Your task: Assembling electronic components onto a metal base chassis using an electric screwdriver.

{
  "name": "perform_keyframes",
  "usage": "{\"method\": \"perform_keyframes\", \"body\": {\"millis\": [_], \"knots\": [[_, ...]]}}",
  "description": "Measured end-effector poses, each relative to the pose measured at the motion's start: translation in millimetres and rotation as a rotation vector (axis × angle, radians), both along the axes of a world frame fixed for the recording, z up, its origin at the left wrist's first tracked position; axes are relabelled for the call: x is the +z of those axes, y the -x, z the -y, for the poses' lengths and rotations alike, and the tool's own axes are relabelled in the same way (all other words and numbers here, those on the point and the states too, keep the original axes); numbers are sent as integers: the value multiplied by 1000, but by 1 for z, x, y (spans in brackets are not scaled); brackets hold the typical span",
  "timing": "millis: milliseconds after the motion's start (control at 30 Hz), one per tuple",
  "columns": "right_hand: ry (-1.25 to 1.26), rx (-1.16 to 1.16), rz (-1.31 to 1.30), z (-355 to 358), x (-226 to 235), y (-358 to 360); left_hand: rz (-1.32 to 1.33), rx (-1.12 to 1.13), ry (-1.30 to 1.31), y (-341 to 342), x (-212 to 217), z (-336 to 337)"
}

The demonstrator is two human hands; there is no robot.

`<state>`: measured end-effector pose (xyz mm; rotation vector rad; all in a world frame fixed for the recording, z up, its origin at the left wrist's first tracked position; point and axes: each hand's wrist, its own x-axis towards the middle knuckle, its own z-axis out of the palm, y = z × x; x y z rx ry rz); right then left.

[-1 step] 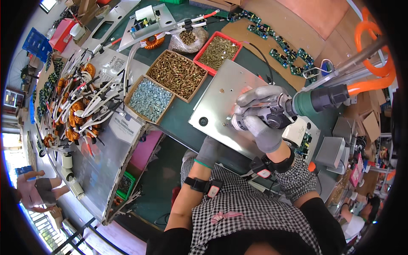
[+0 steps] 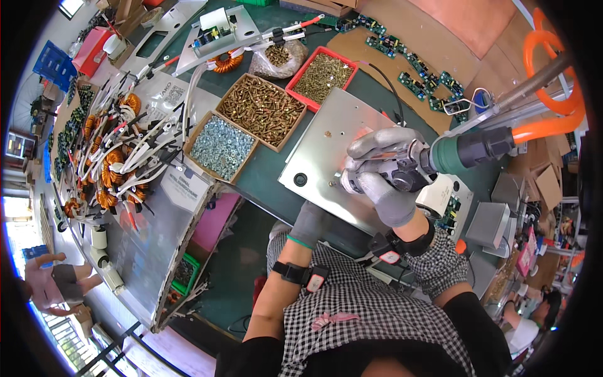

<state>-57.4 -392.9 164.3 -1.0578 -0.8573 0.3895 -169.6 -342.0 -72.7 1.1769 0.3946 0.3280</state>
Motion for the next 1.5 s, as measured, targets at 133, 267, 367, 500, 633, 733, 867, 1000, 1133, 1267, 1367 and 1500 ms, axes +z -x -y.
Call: {"method": "perform_keyframes", "body": {"millis": [133,267,367,500,633,733,867,1000,1133,1267,1367,1500], "knots": [[97,-5,66,-3,-1,6,-15,0,-271,4,26,-2],[81,3,115,-6,-4,7,-75,-56,-731,15,46,-6],[111,-29,50,-5,-6,9,-74,-52,-776,16,54,-9],[81,-21,49,-8,-9,10,-171,-175,-735,15,62,-14],[-1,88,-84,-12,3,8,-61,-112,-576,18,60,-11],[-41,107,-229,3,30,1,-15,27,130,30,59,-8],[-225,68,-2,34,64,-22,-339,701,526,63,85,-25],[-274,19,-50,56,63,-20,-83,726,-420,51,134,-70],[-139,-98,-89,71,49,-5,-226,297,-1366,-23,162,-84],[-62,-143,-181,89,49,15,-221,265,-1512,-66,162,-82],[-94,-117,-214,98,51,26,-289,288,-1509,-66,162,-78],[-55,-194,-116,99,45,31,-296,274,-1316,-35,170,-60]]}}
